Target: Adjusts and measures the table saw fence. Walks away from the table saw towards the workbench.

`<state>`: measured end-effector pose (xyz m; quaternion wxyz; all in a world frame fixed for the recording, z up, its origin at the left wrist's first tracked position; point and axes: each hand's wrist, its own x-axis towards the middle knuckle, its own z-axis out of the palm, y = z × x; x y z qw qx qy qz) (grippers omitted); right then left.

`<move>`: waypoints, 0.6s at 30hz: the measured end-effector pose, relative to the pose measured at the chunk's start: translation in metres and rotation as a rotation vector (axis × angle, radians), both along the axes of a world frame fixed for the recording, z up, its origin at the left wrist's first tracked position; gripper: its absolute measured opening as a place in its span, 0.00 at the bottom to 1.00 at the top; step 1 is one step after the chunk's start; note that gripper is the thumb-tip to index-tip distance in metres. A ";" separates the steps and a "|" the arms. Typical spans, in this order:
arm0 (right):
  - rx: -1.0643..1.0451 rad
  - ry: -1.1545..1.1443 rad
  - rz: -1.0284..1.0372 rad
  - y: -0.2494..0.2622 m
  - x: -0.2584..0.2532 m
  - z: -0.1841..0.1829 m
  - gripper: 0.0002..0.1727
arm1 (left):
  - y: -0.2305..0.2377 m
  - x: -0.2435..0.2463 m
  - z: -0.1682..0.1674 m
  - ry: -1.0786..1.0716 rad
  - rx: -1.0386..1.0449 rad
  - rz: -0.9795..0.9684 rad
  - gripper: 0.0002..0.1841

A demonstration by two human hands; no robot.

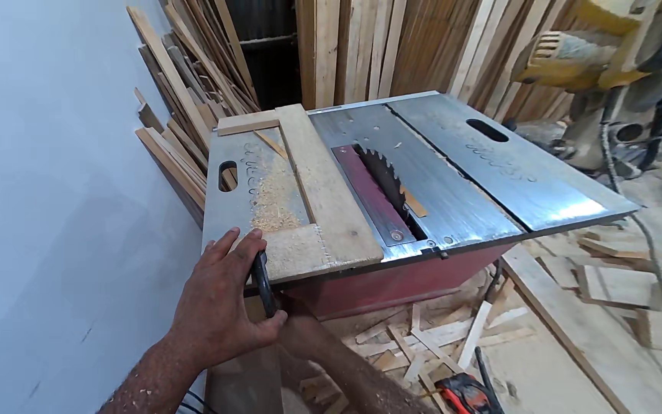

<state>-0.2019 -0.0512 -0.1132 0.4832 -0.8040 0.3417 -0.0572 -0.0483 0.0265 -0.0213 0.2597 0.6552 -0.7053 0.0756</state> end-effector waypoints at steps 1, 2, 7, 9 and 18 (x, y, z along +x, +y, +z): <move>-0.015 0.081 -0.013 0.007 0.003 0.003 0.34 | 0.001 -0.001 0.001 -0.012 0.012 0.005 0.49; -0.032 0.117 -0.042 0.014 0.005 0.002 0.36 | 0.002 -0.002 0.003 -0.032 0.023 0.013 0.50; -0.076 0.010 -0.196 0.028 0.015 -0.011 0.34 | 0.006 -0.013 0.012 -0.119 0.092 0.114 0.68; -0.070 0.120 -0.094 0.023 0.014 -0.006 0.33 | 0.007 -0.017 0.008 -0.119 0.070 0.138 0.67; -0.075 0.041 0.190 -0.010 -0.003 0.013 0.26 | 0.002 -0.021 -0.007 -0.105 -0.057 0.149 0.49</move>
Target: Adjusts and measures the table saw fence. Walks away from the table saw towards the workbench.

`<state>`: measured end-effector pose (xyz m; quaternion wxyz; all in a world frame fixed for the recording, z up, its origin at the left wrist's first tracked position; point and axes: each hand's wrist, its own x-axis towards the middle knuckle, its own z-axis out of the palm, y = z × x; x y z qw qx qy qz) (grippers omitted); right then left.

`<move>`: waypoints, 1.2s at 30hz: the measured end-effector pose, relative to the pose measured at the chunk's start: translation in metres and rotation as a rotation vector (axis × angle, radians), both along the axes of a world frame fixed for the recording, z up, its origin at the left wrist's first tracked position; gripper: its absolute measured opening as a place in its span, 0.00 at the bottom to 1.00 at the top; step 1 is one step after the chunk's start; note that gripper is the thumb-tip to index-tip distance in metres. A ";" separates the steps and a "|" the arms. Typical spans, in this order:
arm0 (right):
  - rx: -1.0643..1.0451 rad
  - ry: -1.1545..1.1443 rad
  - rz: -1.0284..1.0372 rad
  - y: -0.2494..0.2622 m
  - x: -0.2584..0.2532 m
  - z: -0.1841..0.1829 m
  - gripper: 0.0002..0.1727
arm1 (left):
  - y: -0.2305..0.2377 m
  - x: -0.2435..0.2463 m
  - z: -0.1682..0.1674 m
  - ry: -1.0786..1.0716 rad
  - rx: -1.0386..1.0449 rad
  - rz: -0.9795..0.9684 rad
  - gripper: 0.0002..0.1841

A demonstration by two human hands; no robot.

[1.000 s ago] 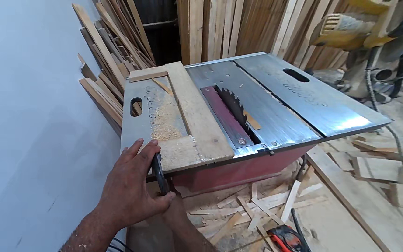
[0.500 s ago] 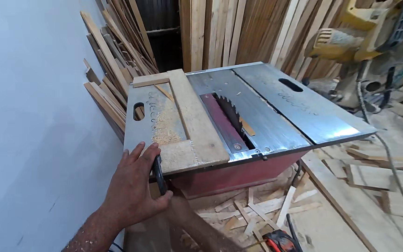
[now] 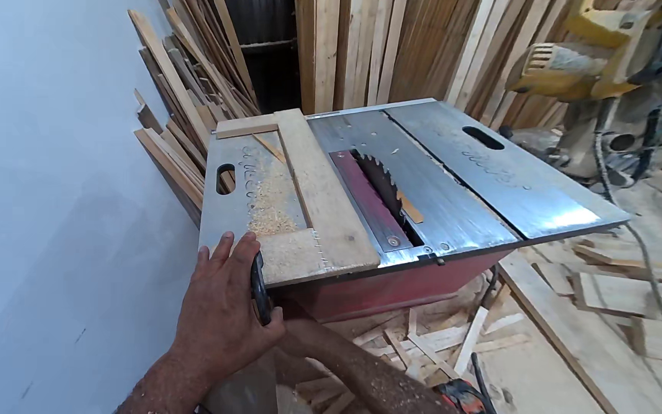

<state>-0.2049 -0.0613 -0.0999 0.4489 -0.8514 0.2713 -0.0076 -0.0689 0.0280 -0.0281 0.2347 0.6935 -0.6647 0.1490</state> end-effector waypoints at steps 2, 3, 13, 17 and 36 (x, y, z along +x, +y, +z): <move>-0.057 -0.008 0.065 -0.012 -0.002 0.002 0.26 | -0.001 0.000 0.001 0.002 0.000 -0.005 0.47; -0.080 0.021 0.097 -0.017 -0.003 0.006 0.28 | -0.001 -0.001 0.002 0.007 0.009 -0.005 0.47; -0.050 0.117 -0.052 0.014 -0.048 0.031 0.30 | 0.044 0.016 0.009 0.110 -0.061 -0.059 0.60; -0.700 -0.432 -0.124 0.021 -0.089 0.072 0.20 | 0.086 0.029 -0.036 0.514 -0.179 0.131 0.33; -1.124 -0.362 0.844 -0.056 0.005 0.135 0.25 | -0.033 0.056 -0.083 0.768 0.807 -0.409 0.27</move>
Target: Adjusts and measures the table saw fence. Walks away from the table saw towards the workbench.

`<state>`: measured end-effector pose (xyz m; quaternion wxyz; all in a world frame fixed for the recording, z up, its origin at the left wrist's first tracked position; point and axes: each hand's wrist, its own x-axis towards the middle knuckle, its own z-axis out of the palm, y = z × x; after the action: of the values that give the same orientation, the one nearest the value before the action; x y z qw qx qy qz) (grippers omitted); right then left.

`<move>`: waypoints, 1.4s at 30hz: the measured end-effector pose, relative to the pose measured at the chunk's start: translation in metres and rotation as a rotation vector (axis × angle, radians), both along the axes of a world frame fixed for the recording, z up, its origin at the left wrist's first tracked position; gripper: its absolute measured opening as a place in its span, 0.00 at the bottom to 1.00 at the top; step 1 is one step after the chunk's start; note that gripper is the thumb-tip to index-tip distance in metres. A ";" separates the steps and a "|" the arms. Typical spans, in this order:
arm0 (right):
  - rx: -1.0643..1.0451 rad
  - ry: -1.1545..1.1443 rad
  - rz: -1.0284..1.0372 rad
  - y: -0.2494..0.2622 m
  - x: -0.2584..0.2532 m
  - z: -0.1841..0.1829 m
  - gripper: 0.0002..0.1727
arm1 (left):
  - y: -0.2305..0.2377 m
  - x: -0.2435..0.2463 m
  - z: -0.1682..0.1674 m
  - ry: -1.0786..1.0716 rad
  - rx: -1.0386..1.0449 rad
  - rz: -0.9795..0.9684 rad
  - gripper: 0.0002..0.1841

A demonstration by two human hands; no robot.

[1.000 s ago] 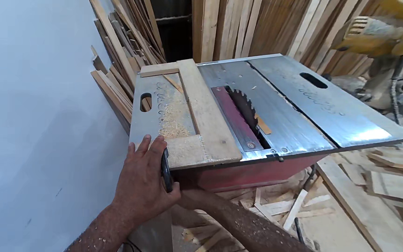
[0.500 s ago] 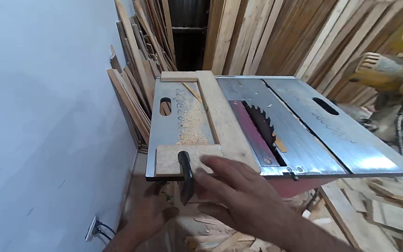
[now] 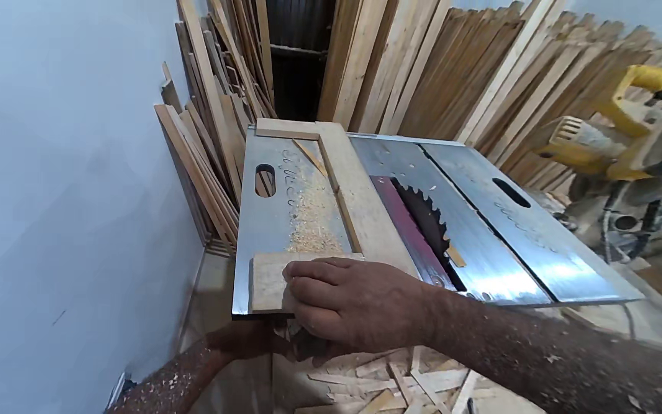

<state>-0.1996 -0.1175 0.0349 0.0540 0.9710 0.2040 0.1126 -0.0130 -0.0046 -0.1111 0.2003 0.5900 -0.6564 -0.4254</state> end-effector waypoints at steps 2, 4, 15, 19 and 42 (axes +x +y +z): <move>0.025 -0.017 -0.004 -0.001 -0.001 -0.003 0.26 | -0.002 0.002 -0.010 0.094 -0.078 -0.020 0.25; 0.036 -0.021 -0.001 -0.002 -0.001 -0.004 0.26 | -0.006 0.005 -0.022 0.165 -0.159 -0.053 0.25; 0.116 -0.009 -0.005 -0.006 0.002 -0.004 0.26 | -0.002 0.001 -0.019 0.154 -0.145 0.050 0.22; 0.118 -0.008 -0.016 -0.007 0.002 -0.005 0.26 | 0.000 -0.003 -0.004 0.020 -0.061 0.055 0.22; 0.151 0.015 -0.045 -0.001 -0.002 0.003 0.26 | 0.014 -0.053 -0.016 0.002 -0.315 0.523 0.23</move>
<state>-0.2021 -0.1185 0.0378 -0.0186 0.9775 0.1733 0.1190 -0.0661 0.0096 -0.1273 0.3930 0.7002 -0.5398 -0.2529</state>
